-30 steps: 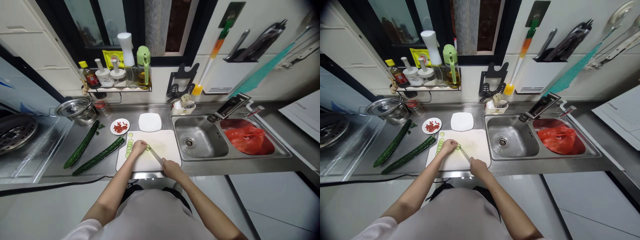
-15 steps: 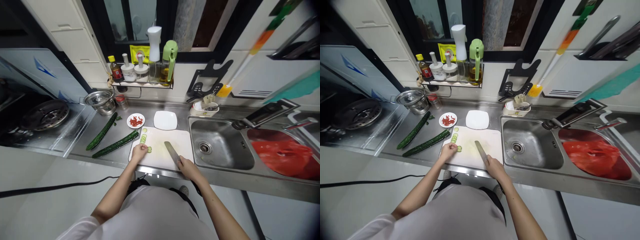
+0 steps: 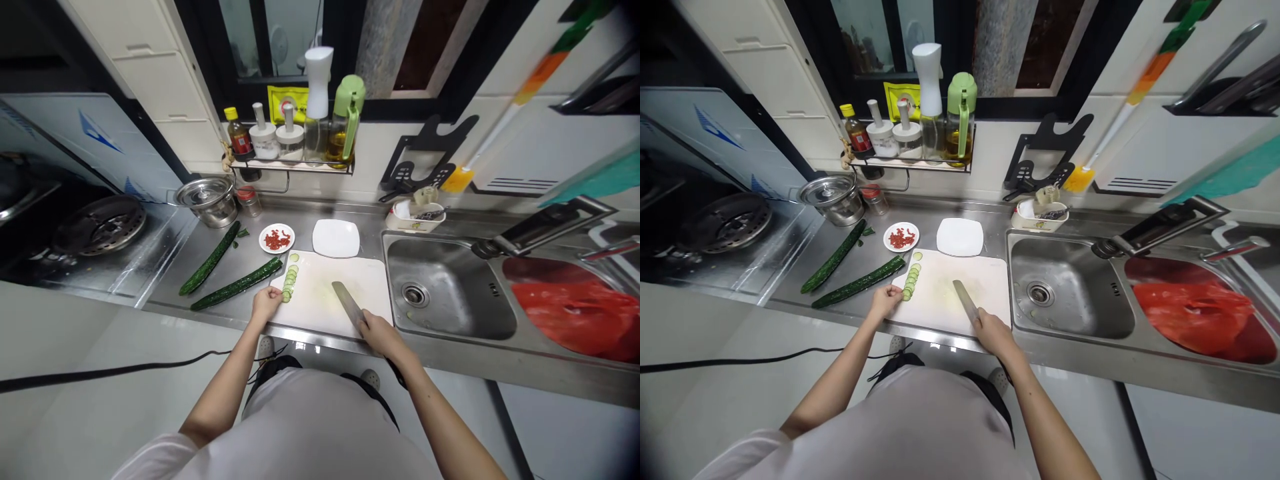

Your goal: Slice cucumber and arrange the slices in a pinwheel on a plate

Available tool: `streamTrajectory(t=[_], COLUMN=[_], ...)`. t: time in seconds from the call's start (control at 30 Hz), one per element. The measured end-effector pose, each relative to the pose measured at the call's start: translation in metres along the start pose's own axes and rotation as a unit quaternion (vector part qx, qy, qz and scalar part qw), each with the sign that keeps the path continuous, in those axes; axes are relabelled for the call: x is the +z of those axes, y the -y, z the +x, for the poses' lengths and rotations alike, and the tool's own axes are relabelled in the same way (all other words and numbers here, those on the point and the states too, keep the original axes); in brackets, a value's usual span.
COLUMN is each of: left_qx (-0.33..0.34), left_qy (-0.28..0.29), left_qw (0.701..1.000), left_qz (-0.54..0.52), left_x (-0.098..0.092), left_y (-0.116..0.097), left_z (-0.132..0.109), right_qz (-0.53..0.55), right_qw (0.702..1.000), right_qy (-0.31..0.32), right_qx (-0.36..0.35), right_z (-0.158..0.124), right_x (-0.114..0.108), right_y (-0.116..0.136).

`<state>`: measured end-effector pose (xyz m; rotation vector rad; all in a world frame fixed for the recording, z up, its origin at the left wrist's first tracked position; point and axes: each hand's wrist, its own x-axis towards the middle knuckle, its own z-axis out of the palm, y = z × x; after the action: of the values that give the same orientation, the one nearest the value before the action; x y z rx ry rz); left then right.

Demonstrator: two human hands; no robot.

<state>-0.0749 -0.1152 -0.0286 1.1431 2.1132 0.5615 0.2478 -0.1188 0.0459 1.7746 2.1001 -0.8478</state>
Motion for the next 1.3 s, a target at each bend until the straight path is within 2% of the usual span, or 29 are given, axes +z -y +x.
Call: streamTrajectory(t=[0.33, 0.53, 0.67, 0.8, 0.93, 1.13, 1.3], left_qx=[0.021, 0.026, 0.041, 0.080, 0.119, 0.159, 0.176], left_qy=[-0.013, -0.013, -0.014, -0.023, -0.039, -0.033, -0.003], left_qw=[0.996, 0.996, 0.997, 0.995, 0.988, 0.961, 0.931], left_qz=[0.080, 0.084, 0.071, 0.054, 0.089, 0.225, 0.320], left_x=[-0.005, -0.009, -0.015, -0.020, -0.022, -0.009, 0.004], left_y=[-0.009, -0.014, -0.025, -0.044, -0.075, -0.122, -0.133], left_z=[-0.008, -0.009, -0.009, -0.005, 0.011, 0.059, 0.092], right_qz=[-0.009, -0.004, -0.001, 0.002, -0.001, 0.003, 0.009], right_qw=[1.000, 1.000, 1.000, 1.000, 1.000, 1.000, 1.000], right_qy=[0.009, 0.003, 0.009, 0.005, 0.001, -0.006, -0.005], right_qx=[0.007, -0.006, 0.005, 0.006, 0.010, 0.010, 0.013], right_z=[0.004, 0.002, 0.001, 0.002, 0.004, 0.006, 0.004], right_x=[0.000, -0.006, -0.011, -0.013, -0.013, -0.012, -0.010], right_y=[0.009, 0.009, 0.008, 0.007, 0.008, 0.008, 0.005])
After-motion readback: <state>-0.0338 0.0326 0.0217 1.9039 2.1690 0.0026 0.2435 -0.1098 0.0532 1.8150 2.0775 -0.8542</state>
